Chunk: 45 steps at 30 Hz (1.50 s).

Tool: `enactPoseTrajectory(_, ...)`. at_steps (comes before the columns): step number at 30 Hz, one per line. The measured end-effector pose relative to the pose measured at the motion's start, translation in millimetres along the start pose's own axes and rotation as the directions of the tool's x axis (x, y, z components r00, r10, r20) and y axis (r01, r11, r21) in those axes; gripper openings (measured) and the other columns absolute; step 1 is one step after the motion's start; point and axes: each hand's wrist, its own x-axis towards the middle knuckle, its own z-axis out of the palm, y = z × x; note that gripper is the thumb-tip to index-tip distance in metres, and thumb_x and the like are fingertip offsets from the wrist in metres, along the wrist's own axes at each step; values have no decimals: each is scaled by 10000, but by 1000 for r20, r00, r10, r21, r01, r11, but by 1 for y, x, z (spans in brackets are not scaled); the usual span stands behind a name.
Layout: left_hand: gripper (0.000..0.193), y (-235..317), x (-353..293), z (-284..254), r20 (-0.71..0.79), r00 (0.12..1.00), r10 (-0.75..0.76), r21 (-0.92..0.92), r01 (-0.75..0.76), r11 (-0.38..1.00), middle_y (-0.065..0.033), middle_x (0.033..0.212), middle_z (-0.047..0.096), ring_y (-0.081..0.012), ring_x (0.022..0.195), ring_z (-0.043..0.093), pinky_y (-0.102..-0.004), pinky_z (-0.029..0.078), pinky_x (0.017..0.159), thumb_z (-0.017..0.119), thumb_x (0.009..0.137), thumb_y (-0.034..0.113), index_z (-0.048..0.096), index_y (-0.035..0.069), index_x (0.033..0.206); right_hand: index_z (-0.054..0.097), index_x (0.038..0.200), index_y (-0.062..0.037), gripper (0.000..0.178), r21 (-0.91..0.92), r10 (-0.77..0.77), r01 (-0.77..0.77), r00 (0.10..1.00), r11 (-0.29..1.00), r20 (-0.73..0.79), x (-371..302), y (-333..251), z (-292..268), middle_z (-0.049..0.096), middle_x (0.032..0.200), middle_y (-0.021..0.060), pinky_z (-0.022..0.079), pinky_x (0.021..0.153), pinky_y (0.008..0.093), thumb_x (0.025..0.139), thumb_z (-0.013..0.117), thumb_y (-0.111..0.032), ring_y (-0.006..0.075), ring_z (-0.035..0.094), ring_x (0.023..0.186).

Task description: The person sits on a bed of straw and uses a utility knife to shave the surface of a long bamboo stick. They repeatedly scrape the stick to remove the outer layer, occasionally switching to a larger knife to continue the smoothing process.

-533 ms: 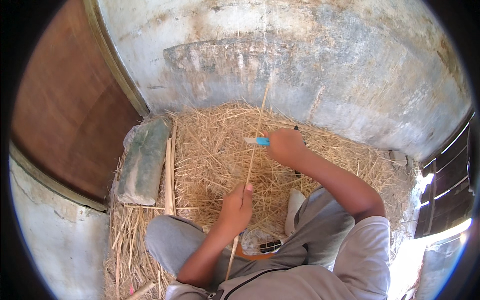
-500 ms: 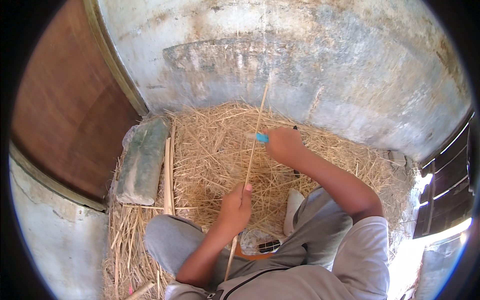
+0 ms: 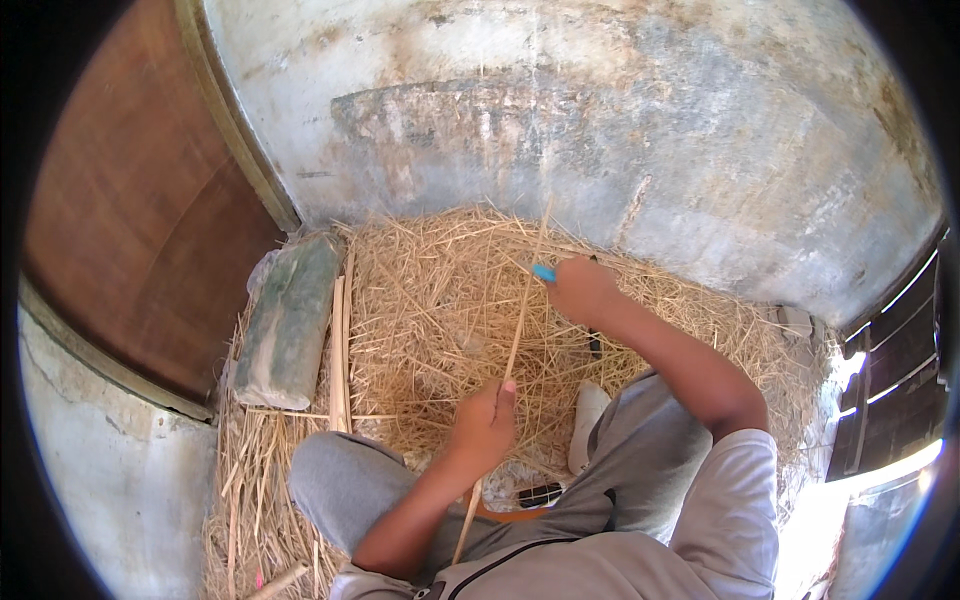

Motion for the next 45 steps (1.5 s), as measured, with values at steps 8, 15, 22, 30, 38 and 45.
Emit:
enactPoseTrajectory(8, 357, 22, 2, -13, -12, 1000, -15, -17, 15, 1000, -240, 622, 539, -405, 561, 568, -468, 423, 559, 476, 1067, 266, 538, -28, 874, 738, 915, -41, 219, -34, -99, 98, 994, 995, -36, -12, -11, -7, 715, 843, 181, 574, 708, 466, 895, 594, -206, 357, 719, 789)
enactPoseTrajectory(15, 350, 13, 4, -5, -3, 1000, 8, -16, -8, 1000, -254, 643, 554, -422, 572, 569, -466, 430, 566, 477, 1063, 262, 545, -31, 884, 734, 925, -7, 224, -36, 43, -44, 998, 998, -34, 9, -3, -8, 728, 872, 168, 579, 718, 453, 903, 591, -179, 336, 732, 817)
enactPoseTrajectory(22, 372, 3, 6, -11, -40, 999, 7, -20, -8, 1000, -78, 608, 535, -166, 548, 508, -349, 430, 561, 465, 1076, 285, 563, 2, 857, 737, 956, -40, 220, -43, -153, 153, 988, 987, 9, -11, -15, 3, 721, 865, 168, 576, 712, 455, 899, 594, -198, 332, 726, 796)
enactPoseTrajectory(30, 358, 14, 3, -5, -62, 997, 39, 13, -38, 999, -245, 629, 547, -426, 577, 567, -472, 431, 568, 471, 1066, 258, 525, -29, 859, 737, 939, -36, 208, -122, -85, 74, 993, 990, -87, 20, 9, 0, 720, 851, 157, 579, 718, 458, 897, 598, -185, 335, 726, 803)
enactPoseTrajectory(38, 354, 18, 3, -3, -6, 999, 50, 6, -50, 999, -265, 643, 542, -434, 585, 565, -477, 432, 573, 490, 1057, 267, 528, -31, 870, 743, 948, -27, 227, -82, 86, -93, 993, 992, -78, 36, 24, -13, 730, 883, 160, 584, 712, 432, 903, 593, -191, 307, 735, 816)
enactPoseTrajectory(45, 362, 2, 9, -11, -101, 993, 64, 33, -60, 998, -250, 627, 533, -410, 562, 537, -459, 416, 561, 492, 1054, 251, 521, -38, 839, 740, 923, -66, 197, -80, -172, 171, 985, 982, 1, 2, -12, 10, 708, 827, 154, 571, 681, 462, 881, 595, -192, 329, 719, 767)
